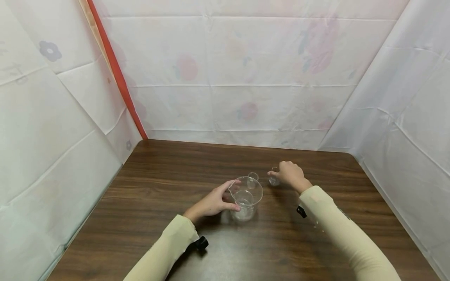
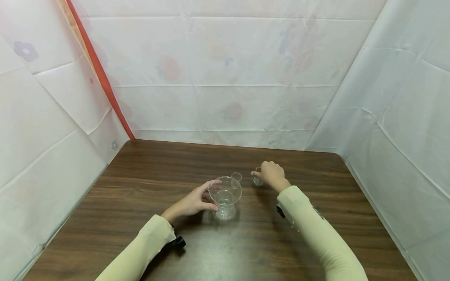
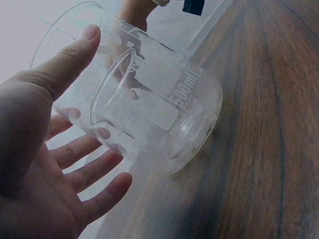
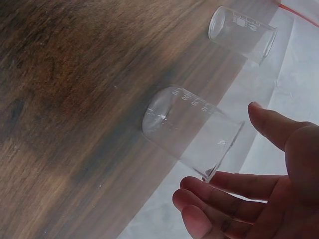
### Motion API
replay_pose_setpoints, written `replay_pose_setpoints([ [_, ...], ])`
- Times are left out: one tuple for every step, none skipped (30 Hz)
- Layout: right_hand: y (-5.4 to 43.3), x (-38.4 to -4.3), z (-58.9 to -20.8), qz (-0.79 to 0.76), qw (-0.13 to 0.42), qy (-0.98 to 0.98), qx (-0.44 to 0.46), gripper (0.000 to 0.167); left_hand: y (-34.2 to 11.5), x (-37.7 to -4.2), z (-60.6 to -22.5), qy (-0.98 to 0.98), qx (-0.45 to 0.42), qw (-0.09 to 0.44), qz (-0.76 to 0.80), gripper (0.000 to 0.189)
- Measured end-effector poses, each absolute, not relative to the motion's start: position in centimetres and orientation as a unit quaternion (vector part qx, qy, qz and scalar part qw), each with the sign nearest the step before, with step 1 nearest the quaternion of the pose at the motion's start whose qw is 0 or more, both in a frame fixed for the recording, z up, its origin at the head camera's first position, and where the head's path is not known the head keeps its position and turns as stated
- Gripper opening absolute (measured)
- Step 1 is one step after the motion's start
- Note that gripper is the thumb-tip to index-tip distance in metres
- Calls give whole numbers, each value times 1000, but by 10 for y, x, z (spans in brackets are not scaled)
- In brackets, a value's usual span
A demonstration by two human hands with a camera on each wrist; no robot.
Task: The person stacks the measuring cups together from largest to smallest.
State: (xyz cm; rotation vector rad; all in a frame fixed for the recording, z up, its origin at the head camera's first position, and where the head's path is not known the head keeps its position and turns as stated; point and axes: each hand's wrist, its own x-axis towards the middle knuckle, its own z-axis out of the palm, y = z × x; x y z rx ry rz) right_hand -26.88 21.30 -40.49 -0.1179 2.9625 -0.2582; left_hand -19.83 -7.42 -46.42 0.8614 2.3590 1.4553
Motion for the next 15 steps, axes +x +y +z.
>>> replay_pose_setpoints([
  [213,-269,-406,-86,84,992,-39,45,-74,-198,-464,807,295,119,498,82],
  [213,-269,-406,-85,85,992,-38,45,-74,-198,-464,807,294,119,498,82],
  [213,-270,-407,-85,84,992,-38,45,-74,-198,-465,807,294,119,498,82],
  [213,-270,-408,-85,84,992,-38,45,-74,-198,-465,807,294,119,499,82],
  [213,-270,-408,-84,83,992,-38,45,-74,-198,-465,807,294,118,498,82],
  [214,-270,-408,-84,82,992,-37,45,-74,-198,-465,807,295,118,499,82],
  [214,-270,-408,-83,82,992,-36,45,-74,-198,-464,806,295,118,499,82],
  [213,-270,-408,-83,83,992,-35,45,-74,-198,-464,806,295,118,499,82],
  [213,-270,-408,-84,83,992,-34,45,-74,-198,-464,806,294,118,499,82],
  [213,-270,-408,-84,84,992,-32,44,-74,-198,-464,806,294,119,500,82],
  [213,-270,-408,-84,83,992,-32,44,-74,-198,-464,806,295,119,500,82],
  [213,-270,-408,-85,83,992,-31,43,-74,-198,-463,806,295,119,500,81],
  [213,-270,-408,-86,83,992,-32,43,-74,-197,-463,806,295,119,500,81],
  [213,-270,-408,-87,83,992,-34,42,-74,-197,-463,806,294,119,500,81],
  [213,-270,-408,-88,82,992,-34,41,-74,-197,-463,806,294,119,500,81],
])
